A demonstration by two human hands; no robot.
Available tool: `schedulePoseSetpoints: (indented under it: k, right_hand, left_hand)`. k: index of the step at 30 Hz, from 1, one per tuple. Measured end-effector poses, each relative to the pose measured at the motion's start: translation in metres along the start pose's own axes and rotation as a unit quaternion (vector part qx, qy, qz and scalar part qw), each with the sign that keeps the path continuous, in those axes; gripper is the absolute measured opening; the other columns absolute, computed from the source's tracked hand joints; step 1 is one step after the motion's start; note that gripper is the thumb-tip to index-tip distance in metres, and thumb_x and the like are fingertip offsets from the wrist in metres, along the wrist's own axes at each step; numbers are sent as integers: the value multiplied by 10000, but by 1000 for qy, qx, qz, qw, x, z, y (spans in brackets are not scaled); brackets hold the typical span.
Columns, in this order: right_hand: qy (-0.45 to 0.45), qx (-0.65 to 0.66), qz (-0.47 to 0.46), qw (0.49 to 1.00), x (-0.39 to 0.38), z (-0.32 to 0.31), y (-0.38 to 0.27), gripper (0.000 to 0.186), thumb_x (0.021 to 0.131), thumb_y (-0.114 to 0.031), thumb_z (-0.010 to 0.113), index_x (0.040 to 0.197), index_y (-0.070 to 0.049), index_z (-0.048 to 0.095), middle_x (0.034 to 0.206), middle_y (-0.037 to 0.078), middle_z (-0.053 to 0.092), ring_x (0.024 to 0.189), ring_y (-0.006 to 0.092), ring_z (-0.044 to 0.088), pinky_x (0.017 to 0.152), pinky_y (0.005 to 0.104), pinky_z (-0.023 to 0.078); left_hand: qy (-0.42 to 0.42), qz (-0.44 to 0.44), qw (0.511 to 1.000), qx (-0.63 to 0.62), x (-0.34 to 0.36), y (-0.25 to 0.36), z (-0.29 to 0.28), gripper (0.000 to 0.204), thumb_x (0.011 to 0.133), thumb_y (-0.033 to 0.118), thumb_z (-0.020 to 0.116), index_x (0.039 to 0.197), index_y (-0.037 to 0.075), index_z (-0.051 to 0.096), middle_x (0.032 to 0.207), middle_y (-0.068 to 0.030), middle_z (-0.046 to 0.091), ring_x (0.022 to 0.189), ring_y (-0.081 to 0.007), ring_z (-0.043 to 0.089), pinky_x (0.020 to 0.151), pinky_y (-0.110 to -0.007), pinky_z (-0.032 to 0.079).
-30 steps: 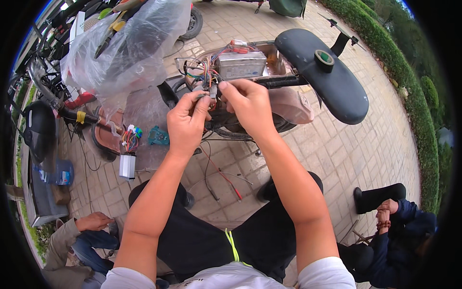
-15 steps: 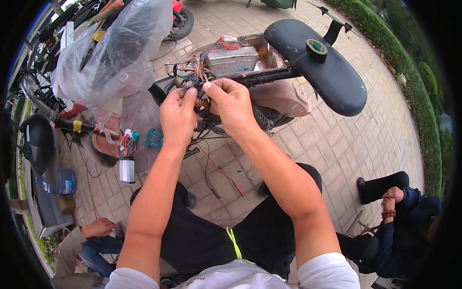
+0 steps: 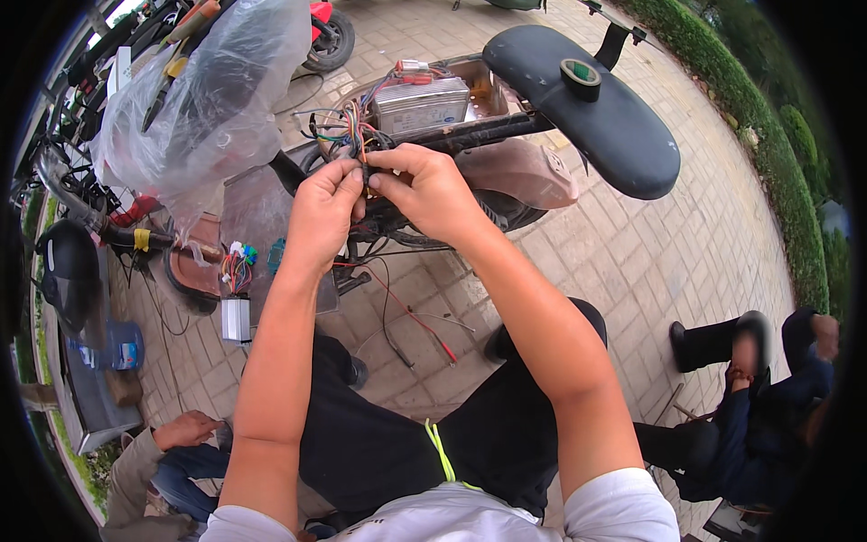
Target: The person repairs electrical wiring on a scooter by stripping wire ends, twisting them together, and wrapping connections with electrical tape. The person uses pliers and electrical tape to secure the wires and then places the taped bundle into the scooter's wiring compartment.
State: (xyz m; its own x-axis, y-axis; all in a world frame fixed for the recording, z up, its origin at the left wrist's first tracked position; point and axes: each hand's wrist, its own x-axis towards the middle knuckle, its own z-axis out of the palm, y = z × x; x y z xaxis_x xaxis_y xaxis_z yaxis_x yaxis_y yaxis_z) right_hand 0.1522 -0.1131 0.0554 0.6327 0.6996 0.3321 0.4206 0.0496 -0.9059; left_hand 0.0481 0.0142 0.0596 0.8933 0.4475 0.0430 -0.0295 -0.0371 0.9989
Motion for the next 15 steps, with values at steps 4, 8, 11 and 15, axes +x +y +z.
schedulePoseSetpoints:
  k: [4, 8, 11, 15]
  right_hand:
    - [48, -146, -92, 984, -5, 5, -6, 156, 852, -46, 689, 993, 19, 697, 825, 149, 657, 726, 307, 646, 666, 374, 521]
    - [37, -189, -119, 974, -6, 5, -6, 98, 852, -57, 651, 916, 17, 648, 843, 199, 657, 778, 397, 644, 686, 446, 523]
    - [-6, -269, -110, 957, -6, -2, -6, 126, 856, -101, 635, 880, 9, 578, 812, 206, 653, 738, 404, 648, 660, 464, 530]
    - [-9, -387, -122, 914, -8, -4, -12, 163, 845, -137, 616, 834, -16, 508, 765, 196, 645, 653, 407, 641, 596, 485, 528]
  left_hand:
    - [17, -5, 999, 31, -5, 1, 5, 174, 1018, 116, 515, 1093, -3, 616, 755, -1, 596, 616, -61, 521, 566, -228, 417]
    - [47, 15, 998, 28, -4, -2, 5, 140, 1020, 101, 494, 1101, -6, 536, 792, -38, 613, 612, -82, 534, 572, -242, 433]
    - [34, 4, 997, 63, -3, 0, 4, 122, 1002, 67, 507, 1096, -11, 498, 841, -69, 627, 654, -106, 568, 608, -259, 456]
    - [30, 110, 983, 147, -6, -2, 1, 147, 971, 66, 529, 1088, -17, 495, 896, -160, 661, 767, -240, 652, 713, -360, 504]
